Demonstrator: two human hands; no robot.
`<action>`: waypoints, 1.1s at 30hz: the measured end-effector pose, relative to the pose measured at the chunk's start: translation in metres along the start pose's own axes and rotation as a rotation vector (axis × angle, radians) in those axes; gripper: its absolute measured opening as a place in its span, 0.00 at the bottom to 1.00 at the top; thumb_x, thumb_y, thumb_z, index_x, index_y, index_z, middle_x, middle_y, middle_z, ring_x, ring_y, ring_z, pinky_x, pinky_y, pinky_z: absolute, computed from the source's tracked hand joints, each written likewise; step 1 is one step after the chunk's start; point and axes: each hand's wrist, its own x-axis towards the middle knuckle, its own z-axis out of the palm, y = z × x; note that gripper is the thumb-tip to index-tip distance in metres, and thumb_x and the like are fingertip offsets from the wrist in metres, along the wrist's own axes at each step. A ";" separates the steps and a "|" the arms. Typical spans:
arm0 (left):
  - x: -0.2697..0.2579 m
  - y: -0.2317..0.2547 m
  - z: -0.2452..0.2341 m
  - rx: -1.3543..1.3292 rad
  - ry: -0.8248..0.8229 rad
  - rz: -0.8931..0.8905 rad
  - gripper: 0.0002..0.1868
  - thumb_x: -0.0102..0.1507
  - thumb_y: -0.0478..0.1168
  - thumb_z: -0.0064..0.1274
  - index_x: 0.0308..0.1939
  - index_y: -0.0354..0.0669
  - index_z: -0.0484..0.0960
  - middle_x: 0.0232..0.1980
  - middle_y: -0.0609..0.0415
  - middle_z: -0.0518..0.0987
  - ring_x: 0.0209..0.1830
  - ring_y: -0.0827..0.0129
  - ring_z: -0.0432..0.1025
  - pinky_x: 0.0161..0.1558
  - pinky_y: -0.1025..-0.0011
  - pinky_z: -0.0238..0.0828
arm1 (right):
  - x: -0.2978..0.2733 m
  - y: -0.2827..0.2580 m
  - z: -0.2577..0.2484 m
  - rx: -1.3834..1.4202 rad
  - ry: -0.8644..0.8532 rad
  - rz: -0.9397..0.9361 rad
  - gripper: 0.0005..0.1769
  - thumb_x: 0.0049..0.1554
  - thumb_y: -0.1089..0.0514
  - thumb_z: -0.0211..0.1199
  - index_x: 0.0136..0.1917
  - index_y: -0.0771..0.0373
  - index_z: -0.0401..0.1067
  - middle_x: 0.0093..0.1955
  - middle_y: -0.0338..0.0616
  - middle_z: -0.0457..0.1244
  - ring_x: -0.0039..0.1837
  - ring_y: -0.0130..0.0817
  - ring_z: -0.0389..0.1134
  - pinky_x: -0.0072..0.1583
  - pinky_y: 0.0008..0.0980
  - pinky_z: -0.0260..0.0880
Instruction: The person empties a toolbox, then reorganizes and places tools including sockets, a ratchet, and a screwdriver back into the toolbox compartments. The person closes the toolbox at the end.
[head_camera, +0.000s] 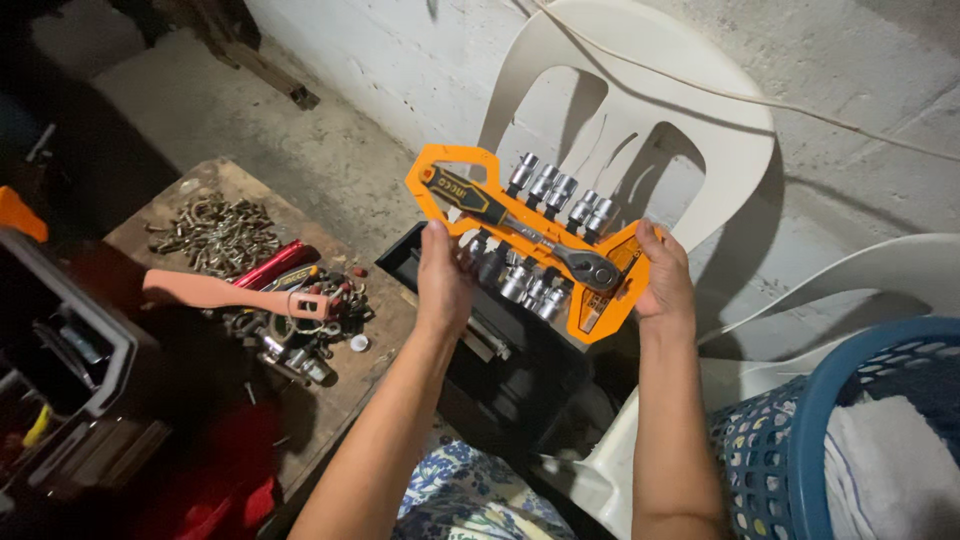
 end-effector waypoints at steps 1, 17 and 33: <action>-0.002 0.006 0.001 0.002 -0.010 0.029 0.24 0.75 0.55 0.36 0.66 0.43 0.68 0.57 0.55 0.75 0.49 0.70 0.68 0.54 0.65 0.65 | -0.003 0.000 0.004 0.007 -0.027 0.003 0.11 0.65 0.55 0.64 0.52 0.65 0.69 0.49 0.49 0.68 0.53 0.39 0.72 0.58 0.40 0.74; -0.059 0.071 0.000 -0.001 0.010 0.081 0.16 0.74 0.45 0.38 0.63 0.44 0.67 0.60 0.54 0.74 0.58 0.66 0.71 0.61 0.58 0.71 | -0.033 -0.020 0.067 -0.125 -0.126 0.053 0.13 0.64 0.53 0.63 0.51 0.65 0.69 0.47 0.53 0.70 0.50 0.40 0.73 0.54 0.36 0.76; -0.085 0.102 -0.008 -0.048 -0.008 0.093 0.14 0.75 0.46 0.39 0.59 0.43 0.66 0.55 0.51 0.76 0.54 0.64 0.74 0.56 0.57 0.75 | -0.041 -0.008 0.078 0.006 -0.175 0.176 0.15 0.65 0.53 0.62 0.55 0.68 0.69 0.51 0.59 0.70 0.52 0.45 0.74 0.57 0.42 0.76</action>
